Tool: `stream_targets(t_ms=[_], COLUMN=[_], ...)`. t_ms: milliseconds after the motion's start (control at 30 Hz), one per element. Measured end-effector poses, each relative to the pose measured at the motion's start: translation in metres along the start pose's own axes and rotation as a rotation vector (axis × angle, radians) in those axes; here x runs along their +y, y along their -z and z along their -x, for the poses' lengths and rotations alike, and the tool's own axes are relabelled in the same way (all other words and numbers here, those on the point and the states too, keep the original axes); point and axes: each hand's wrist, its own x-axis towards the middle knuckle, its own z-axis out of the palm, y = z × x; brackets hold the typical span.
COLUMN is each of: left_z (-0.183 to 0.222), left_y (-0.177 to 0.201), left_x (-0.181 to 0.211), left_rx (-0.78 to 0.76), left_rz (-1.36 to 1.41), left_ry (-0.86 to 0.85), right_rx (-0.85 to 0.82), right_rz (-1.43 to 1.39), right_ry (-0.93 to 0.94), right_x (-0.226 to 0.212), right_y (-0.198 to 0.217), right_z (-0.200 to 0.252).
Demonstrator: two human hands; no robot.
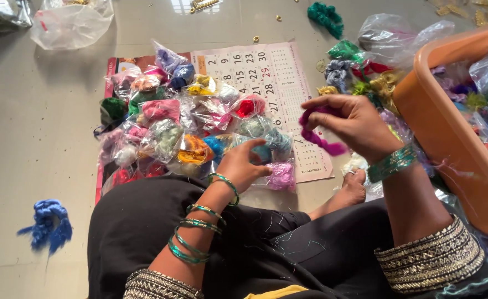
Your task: The person picks up colorful silk threads, straightens them by hand, and places them into small plastic bags, sometimes grouping multiple colors together.
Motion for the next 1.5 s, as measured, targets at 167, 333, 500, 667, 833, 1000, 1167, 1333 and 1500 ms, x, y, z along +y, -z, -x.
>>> stream_targets(t_ms=[167, 333, 500, 667, 833, 1000, 1167, 1333, 1500], left_z=[-0.009, -0.007, -0.001, -0.002, -0.022, -0.04, -0.019, -0.011, -0.004], left_y=[-0.015, -0.009, -0.002, -0.015, -0.03, 0.011, 0.037, 0.035, 0.035], left_x=[-0.026, -0.01, 0.009, 0.007, -0.031, -0.061, -0.03, -0.012, -0.008], left_rx=[-0.08, -0.077, 0.079, 0.201, -0.074, 0.073, 0.103, -0.049, -0.267], left_rz=[0.046, -0.002, 0.1, 0.102, 0.242, 0.664, 0.776, 0.68, 0.642], left_ry=[-0.03, 0.06, 0.096, -0.232, -0.035, -0.082, 0.131, 0.188, 0.117], right_rx=[-0.141, -0.188, -0.22, -0.312, -0.313, -0.025, 0.18, 0.407, 0.13], right_rz=[-0.062, -0.08, -0.085, -0.121, -0.069, 0.146, 0.268, 0.788, 0.646], right_ry=[-0.035, -0.007, 0.033, 0.11, 0.177, -0.007, -0.107, -0.208, 0.054], right_x=[-0.013, -0.006, -0.013, -0.034, -0.053, -0.033, 0.011, 0.024, 0.025], right_y=[-0.01, -0.01, -0.014, -0.024, -0.014, 0.039, 0.101, 0.113, 0.073], right_z=[0.002, 0.004, 0.008, 0.016, 0.022, 0.024, 0.032, 0.038, 0.012])
